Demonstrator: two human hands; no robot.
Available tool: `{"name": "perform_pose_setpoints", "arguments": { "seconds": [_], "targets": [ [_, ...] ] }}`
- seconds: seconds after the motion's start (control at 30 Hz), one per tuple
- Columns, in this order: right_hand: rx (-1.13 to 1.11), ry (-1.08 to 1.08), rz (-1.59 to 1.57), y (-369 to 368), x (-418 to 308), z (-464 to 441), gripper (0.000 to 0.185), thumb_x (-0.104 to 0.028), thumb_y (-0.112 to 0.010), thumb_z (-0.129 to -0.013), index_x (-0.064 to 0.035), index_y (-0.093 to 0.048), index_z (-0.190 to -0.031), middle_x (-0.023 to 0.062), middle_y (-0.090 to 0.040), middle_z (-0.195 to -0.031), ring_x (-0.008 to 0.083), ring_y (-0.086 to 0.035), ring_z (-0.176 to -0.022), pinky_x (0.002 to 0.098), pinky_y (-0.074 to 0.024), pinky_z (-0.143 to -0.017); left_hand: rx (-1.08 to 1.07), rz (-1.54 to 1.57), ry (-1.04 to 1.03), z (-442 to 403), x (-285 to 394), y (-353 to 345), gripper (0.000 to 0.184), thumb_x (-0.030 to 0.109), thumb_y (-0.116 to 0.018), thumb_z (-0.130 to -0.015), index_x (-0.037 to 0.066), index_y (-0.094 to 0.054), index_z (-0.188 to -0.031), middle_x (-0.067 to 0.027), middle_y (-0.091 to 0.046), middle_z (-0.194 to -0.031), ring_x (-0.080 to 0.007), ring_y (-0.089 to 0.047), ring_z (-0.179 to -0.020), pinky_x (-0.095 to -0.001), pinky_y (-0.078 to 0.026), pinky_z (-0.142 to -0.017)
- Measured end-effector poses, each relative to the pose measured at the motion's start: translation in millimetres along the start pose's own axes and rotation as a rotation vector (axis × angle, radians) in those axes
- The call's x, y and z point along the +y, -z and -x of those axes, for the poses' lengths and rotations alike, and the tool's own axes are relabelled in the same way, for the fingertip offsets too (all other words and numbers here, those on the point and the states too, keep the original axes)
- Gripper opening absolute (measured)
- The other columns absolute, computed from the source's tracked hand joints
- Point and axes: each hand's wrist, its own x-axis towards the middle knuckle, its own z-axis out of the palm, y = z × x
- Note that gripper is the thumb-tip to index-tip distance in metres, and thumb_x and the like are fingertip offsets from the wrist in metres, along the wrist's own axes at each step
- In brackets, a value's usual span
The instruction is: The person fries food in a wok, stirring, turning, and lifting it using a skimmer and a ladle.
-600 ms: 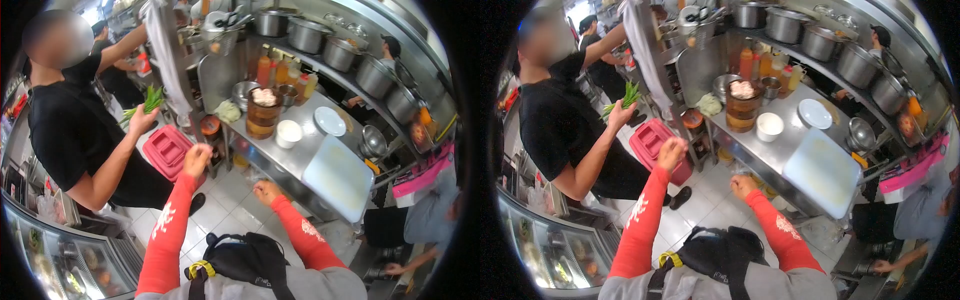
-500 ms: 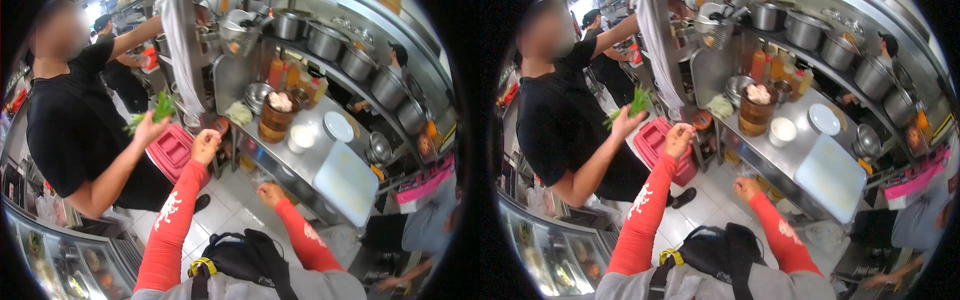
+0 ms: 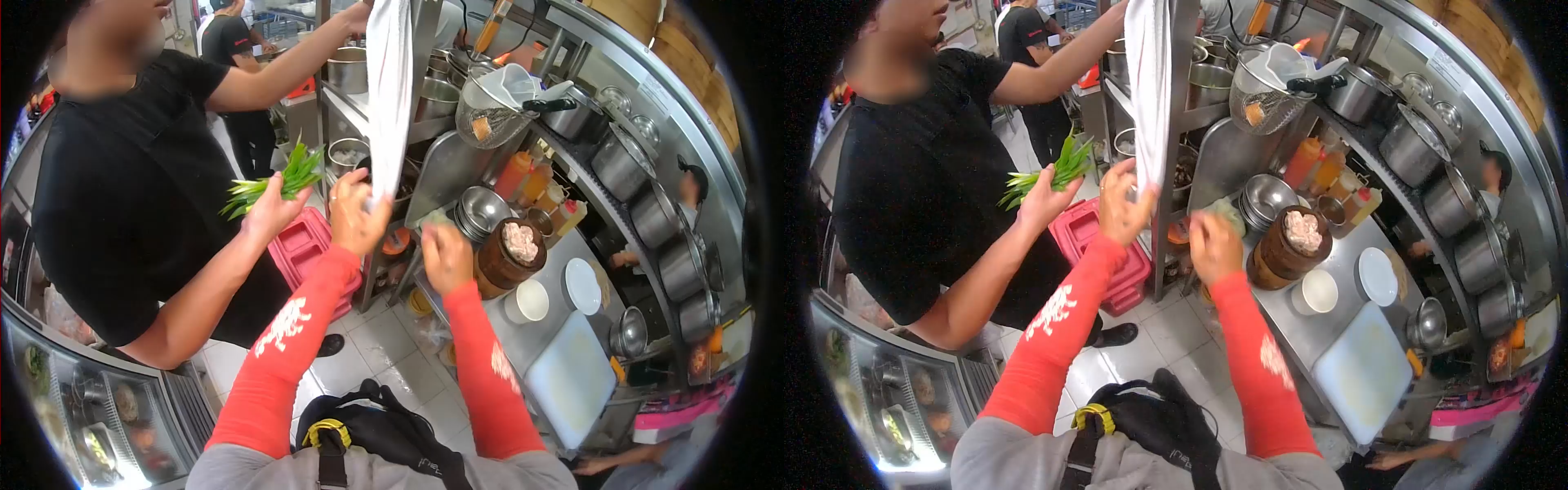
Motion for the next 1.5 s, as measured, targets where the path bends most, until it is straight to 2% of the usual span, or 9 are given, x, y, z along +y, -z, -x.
{"name": "perform_pose_setpoints", "arguments": {
  "seconds": [0.17, 0.2, 0.4, 0.6, 0.77, 0.9, 1.0, 1.27, 1.5],
  "targets": [
    [0.144, 0.291, 0.122, -43.2, -16.8, -57.4, 0.033, -0.014, -0.056, -0.082, -0.0062, -0.053, -0.114, 0.0181, -0.055, -0.108, 0.0350, -0.055, -0.097, 0.0409, -0.0448, -0.081, -0.221, 0.144, -0.204, 2.4, 46.7, 3.7, 0.047, 0.025, -0.063, -0.081, -0.004, -0.054, -0.117, -0.0279, -0.036, -0.136, -0.0425, -0.031, -0.129, -0.0469, -0.022, -0.108],
    [0.076, 0.048, -0.738, -59.1, -38.9, -49.7, 0.034, -0.013, -0.053, -0.085, -0.0043, -0.052, -0.117, 0.0162, -0.054, -0.110, 0.0330, -0.053, -0.103, 0.0376, -0.0427, -0.086, -0.226, 0.311, -0.093, -1.3, 51.6, 10.0, 0.051, 0.024, -0.058, -0.085, -0.007, -0.046, -0.123, -0.0290, -0.035, -0.136, -0.0411, -0.030, -0.130, -0.0445, -0.024, -0.108],
    [-0.355, -0.086, -1.746, -50.1, -86.8, -0.9, 0.052, -0.030, -0.030, -0.097, 0.0048, -0.029, -0.136, 0.0182, -0.041, -0.135, 0.0292, -0.047, -0.119, 0.0380, -0.0381, -0.098, -0.169, 0.578, 0.147, 15.6, 33.5, -5.2, 0.057, 0.024, -0.047, -0.092, -0.009, -0.027, -0.135, -0.0307, -0.034, -0.135, -0.0454, -0.028, -0.129, -0.0441, -0.023, -0.108],
    [-0.183, -0.039, -0.966, -35.1, -63.8, -42.9, 0.051, -0.029, -0.049, -0.091, 0.0008, -0.036, -0.131, 0.0217, -0.058, -0.113, 0.0156, -0.062, -0.069, 0.0259, -0.0520, -0.059, -0.490, 0.718, 0.046, 44.7, 50.6, 64.4, 0.063, 0.021, -0.044, -0.090, -0.002, -0.018, -0.142, -0.0257, -0.030, -0.140, -0.0353, -0.033, -0.130, -0.0390, -0.026, -0.107],
    [0.088, -0.250, -0.674, -28.7, -21.4, -38.9, 0.034, -0.024, -0.044, -0.095, -0.0057, -0.049, -0.124, 0.0013, -0.052, -0.070, 0.0069, -0.046, -0.048, 0.0191, -0.0392, -0.044, -0.704, 0.701, -0.113, 88.2, 1.3, 137.3, 0.058, 0.015, -0.052, -0.085, 0.000, -0.032, -0.137, -0.0237, -0.047, -0.128, -0.0359, -0.046, -0.119, -0.0413, -0.036, -0.101],
    [0.301, -0.026, 0.149, -39.0, 83.9, -0.2, 0.041, -0.020, -0.041, -0.097, 0.0113, -0.043, -0.123, 0.0202, -0.052, -0.120, 0.0269, -0.050, -0.108, 0.0334, -0.0372, -0.095, -0.799, 0.673, -0.036, 104.3, -66.2, 253.7, 0.043, 0.019, -0.051, -0.089, 0.001, -0.044, -0.128, -0.0211, -0.054, -0.115, -0.0327, -0.056, -0.104, -0.0421, -0.045, -0.089],
    [0.337, -0.132, 0.295, -76.8, 103.5, 83.9, 0.035, -0.018, -0.041, -0.097, 0.0110, -0.048, -0.114, 0.0232, -0.057, -0.106, 0.0288, -0.054, -0.098, 0.0354, -0.0413, -0.087, -0.974, 0.795, 0.228, 84.3, -115.8, 383.1, 0.029, 0.016, -0.054, -0.089, 0.000, -0.056, -0.113, -0.0167, -0.062, -0.100, -0.0294, -0.062, -0.089, -0.0369, -0.050, -0.076],
    [-0.286, -0.985, 0.063, -184.4, 66.7, 330.8, 0.010, -0.009, -0.051, -0.081, -0.0016, -0.057, -0.078, 0.0102, -0.057, -0.064, 0.0183, -0.052, -0.047, 0.0334, -0.0446, -0.044, -0.566, 0.535, 1.085, 113.9, -320.6, 599.8, 0.018, 0.008, -0.057, -0.084, 0.001, -0.060, -0.101, -0.0062, -0.065, -0.097, -0.0144, -0.061, -0.089, -0.0275, -0.049, -0.074],
    [-0.698, -1.404, -0.032, -328.1, -54.5, 301.6, 0.015, -0.011, -0.063, -0.081, -0.0056, -0.061, -0.094, 0.0123, -0.061, -0.073, 0.0254, -0.061, -0.053, 0.0377, -0.0513, -0.042, -0.528, -0.038, 1.022, 173.1, -460.3, 613.1, 0.024, 0.016, -0.061, -0.079, 0.003, -0.062, -0.100, -0.0149, -0.066, -0.092, -0.0258, -0.064, -0.085, -0.0352, -0.050, -0.078]
  ]
}}
